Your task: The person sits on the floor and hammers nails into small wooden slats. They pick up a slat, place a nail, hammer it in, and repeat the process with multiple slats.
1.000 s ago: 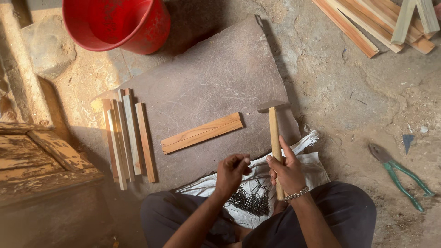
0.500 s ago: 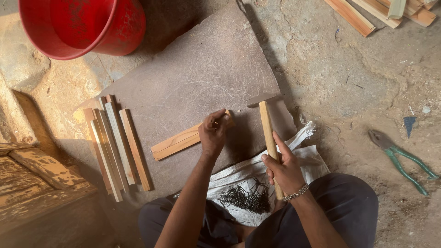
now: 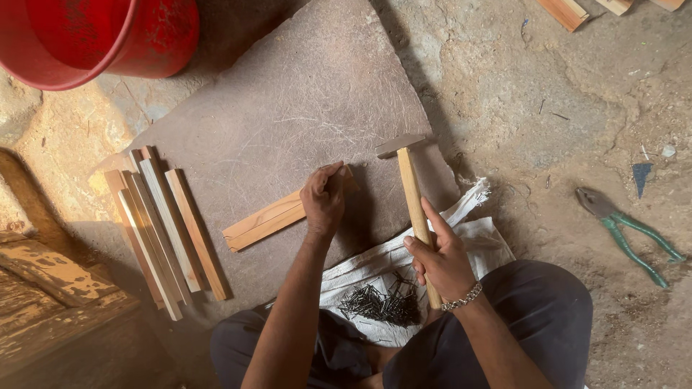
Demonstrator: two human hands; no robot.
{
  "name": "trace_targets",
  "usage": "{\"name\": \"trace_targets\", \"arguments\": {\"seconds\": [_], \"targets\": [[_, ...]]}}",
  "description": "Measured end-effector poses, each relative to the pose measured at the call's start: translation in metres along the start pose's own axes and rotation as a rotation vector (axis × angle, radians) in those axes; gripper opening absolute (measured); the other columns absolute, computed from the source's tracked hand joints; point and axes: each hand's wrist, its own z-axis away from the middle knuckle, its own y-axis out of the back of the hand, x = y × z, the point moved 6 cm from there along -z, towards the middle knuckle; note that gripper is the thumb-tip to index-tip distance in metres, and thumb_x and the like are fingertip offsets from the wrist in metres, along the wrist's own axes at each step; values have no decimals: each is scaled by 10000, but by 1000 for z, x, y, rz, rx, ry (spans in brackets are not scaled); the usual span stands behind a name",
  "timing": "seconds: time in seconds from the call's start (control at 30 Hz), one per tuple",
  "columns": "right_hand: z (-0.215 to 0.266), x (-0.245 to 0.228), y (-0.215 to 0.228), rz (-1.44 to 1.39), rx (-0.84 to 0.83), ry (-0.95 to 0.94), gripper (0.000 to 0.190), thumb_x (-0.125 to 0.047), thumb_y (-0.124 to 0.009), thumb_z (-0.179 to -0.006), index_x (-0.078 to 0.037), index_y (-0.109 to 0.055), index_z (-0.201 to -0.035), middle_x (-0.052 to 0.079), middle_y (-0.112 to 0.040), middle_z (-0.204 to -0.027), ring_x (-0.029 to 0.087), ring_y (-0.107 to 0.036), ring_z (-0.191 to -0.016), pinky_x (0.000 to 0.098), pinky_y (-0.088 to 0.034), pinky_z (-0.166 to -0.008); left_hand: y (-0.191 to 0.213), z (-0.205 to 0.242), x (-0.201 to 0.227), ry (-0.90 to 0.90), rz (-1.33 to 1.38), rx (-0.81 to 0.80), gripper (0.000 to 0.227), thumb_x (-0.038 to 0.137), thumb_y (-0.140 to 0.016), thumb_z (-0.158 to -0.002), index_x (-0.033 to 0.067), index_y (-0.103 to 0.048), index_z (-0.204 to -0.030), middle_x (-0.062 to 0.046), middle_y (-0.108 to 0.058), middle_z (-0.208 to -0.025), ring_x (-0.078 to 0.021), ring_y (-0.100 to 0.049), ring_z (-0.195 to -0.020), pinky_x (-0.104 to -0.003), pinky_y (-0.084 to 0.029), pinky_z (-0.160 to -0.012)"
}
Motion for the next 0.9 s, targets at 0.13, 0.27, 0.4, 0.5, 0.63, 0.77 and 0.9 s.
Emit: {"name": "trace_targets", "arguments": {"seconds": [0.13,0.27,0.4,0.5,0.63,0.77,0.9], "targets": [[0,-1,-1,-8,-4,2,835,-128,-686,-890,-218,-284,-1616,-11,-583,-658,49,-513,-454,242,-478,-352,-1,1,-2,5,7,-5,69,118,-724,-976,68,-725,-1023,-97,-779,-987,-196,-771,-868,-320,-620,-720],[0,1,-1,13,-4,7,831,-131,-687,-899,-216,-283,-1620,5,-573,-635,58,-515,-448,245,-478,-354,-1,3,-3,-32,-26,10,57,114,-719,-981,68,-721,-1015,-103,-782,-1001,-207,-772,-900,-325,-628,-742],[-2,5,0,-5,-5,6,839,-129,-686,-892,-215,-275,-1620,-6,-581,-652,56,-513,-451,246,-471,-350,-3,3,-2,-90,-17,40,62,118,-718,-989,68,-718,-1025,-109,-779,-1015,-214,-770,-921,-327,-630,-768],[-4,11,2,94,20,17,825,-153,-689,-900,-226,-299,-1623,51,-605,-649,63,-523,-440,248,-482,-350,-4,4,-6,-46,-13,18,70,132,-724,-987,83,-732,-1037,-102,-782,-1017,-202,-772,-906,-309,-635,-746],[4,-5,-4,589,104,352,741,-153,-700,-959,-139,-360,-1618,25,-603,-1273,137,-654,-614,285,-572,-476,-1,7,0,-79,-103,13,83,158,-769,-946,132,-752,-1024,-77,-797,-1004,-192,-771,-882,-297,-622,-724],[31,-31,-23,783,159,785,599,-191,-666,-968,-119,-470,-1529,151,-699,-993,218,-726,-757,355,-609,-617,3,1,1,-55,24,54,421,137,-794,-910,149,-633,-1299,-39,-797,-969,-182,-769,-862,-318,-617,-765],[49,-37,-43,804,144,869,531,-208,-642,-984,-123,-510,-1491,144,-713,-948,257,-730,-775,379,-592,-606,6,10,-8,72,119,20,758,123,-807,-892,131,-406,-1535,-45,-783,-990,-187,-777,-873,-315,-622,-766]]}}
